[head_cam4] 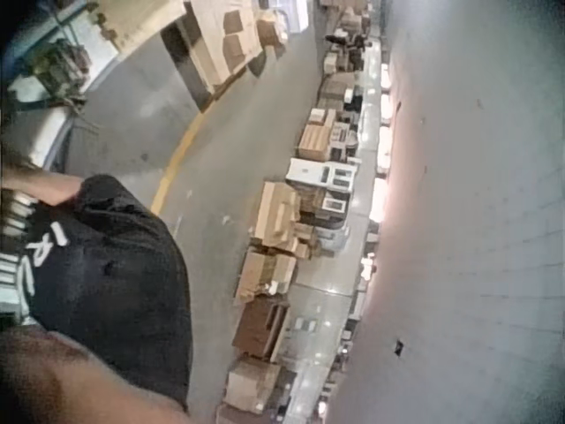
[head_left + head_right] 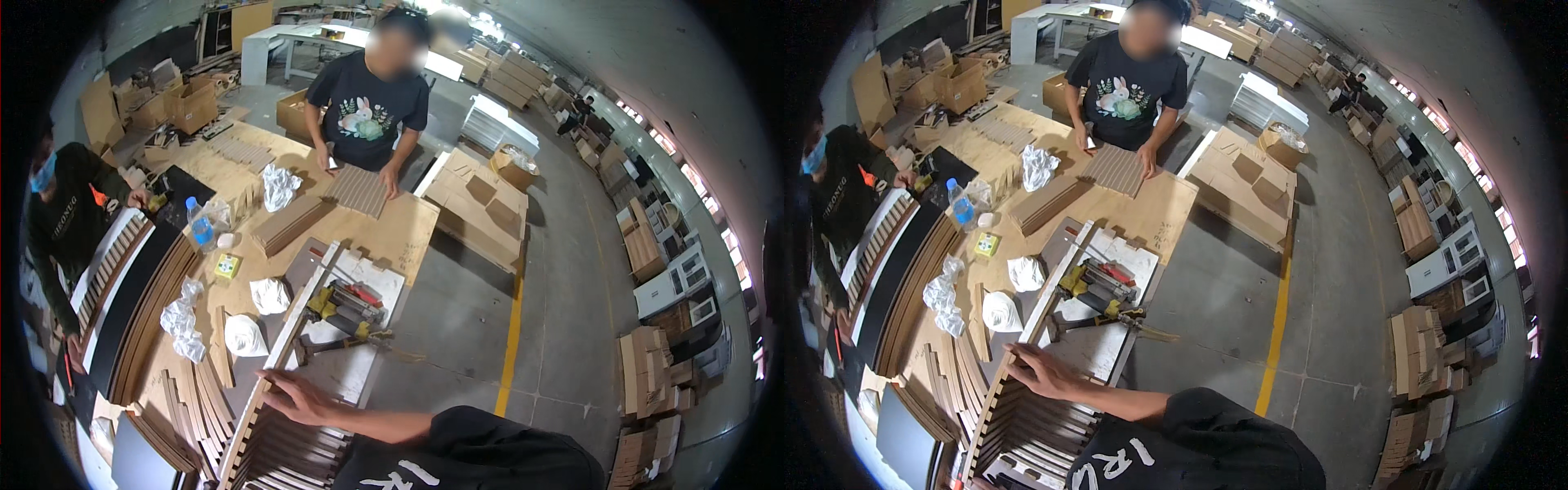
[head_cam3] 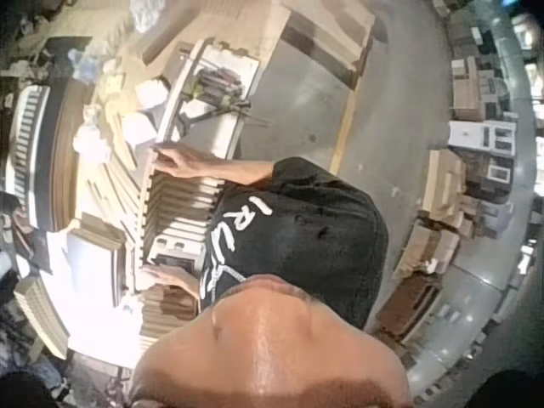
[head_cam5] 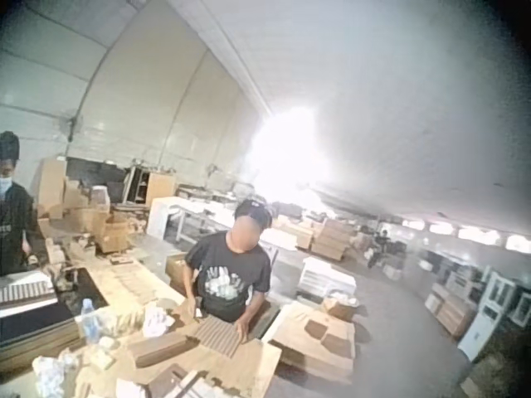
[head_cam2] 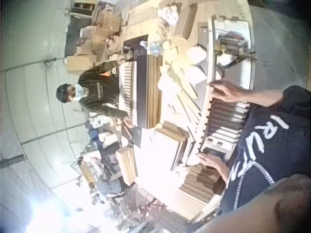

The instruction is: The person places a black panel onto a wooden frame assembly, secures it using a nail gun, and fits wooden slats onto the assembly by tapping them with a hammer.

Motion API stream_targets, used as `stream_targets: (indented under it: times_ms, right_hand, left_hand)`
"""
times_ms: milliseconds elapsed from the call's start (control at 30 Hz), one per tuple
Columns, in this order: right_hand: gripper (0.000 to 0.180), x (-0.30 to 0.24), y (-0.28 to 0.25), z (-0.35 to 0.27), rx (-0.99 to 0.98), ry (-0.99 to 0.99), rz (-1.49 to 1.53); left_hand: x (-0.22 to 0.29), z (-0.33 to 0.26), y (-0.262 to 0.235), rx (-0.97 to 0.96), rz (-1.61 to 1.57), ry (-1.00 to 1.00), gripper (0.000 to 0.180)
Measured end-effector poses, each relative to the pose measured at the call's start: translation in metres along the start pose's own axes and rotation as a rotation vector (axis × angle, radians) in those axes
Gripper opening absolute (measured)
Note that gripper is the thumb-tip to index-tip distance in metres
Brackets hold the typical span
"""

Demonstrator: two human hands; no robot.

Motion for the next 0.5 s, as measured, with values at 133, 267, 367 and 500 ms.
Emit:
stream_targets:
  times_ms: [133, 267, 367, 500]
  right_hand:
    - [0.056, 0.035, 0.036, -0.032, -0.162, 0.078, 0.023]
    - [0.067, 0.075, 0.04, -0.044, -0.312, 0.207, -0.026]
    - [0.066, 0.05, 0.03, -0.038, -0.237, 0.148, 0.098]
    - [0.063, 0.056, 0.028, -0.041, -0.153, -0.004, 0.165]
  left_hand:
    - [-0.073, 0.015, -0.01, -0.023, -0.08, 0.07, 0.056]
    - [-0.122, 0.022, -0.037, -0.016, -0.162, 0.16, 0.059]
    - [-0.06, -0.021, -0.027, -0.048, -0.207, 0.248, 0.064]
    - [-0.082, -0.01, -0.016, -0.188, -0.313, 0.028, 0.076]
Point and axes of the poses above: each hand's wrist, its own z-axis towards the middle knuckle, its own y-axis out of the palm, x = y × z, the point moved 10 cm from there along z, towards the middle knuckle, and after that the axes turned 6 degrees about -z, right-handed, at the moved point
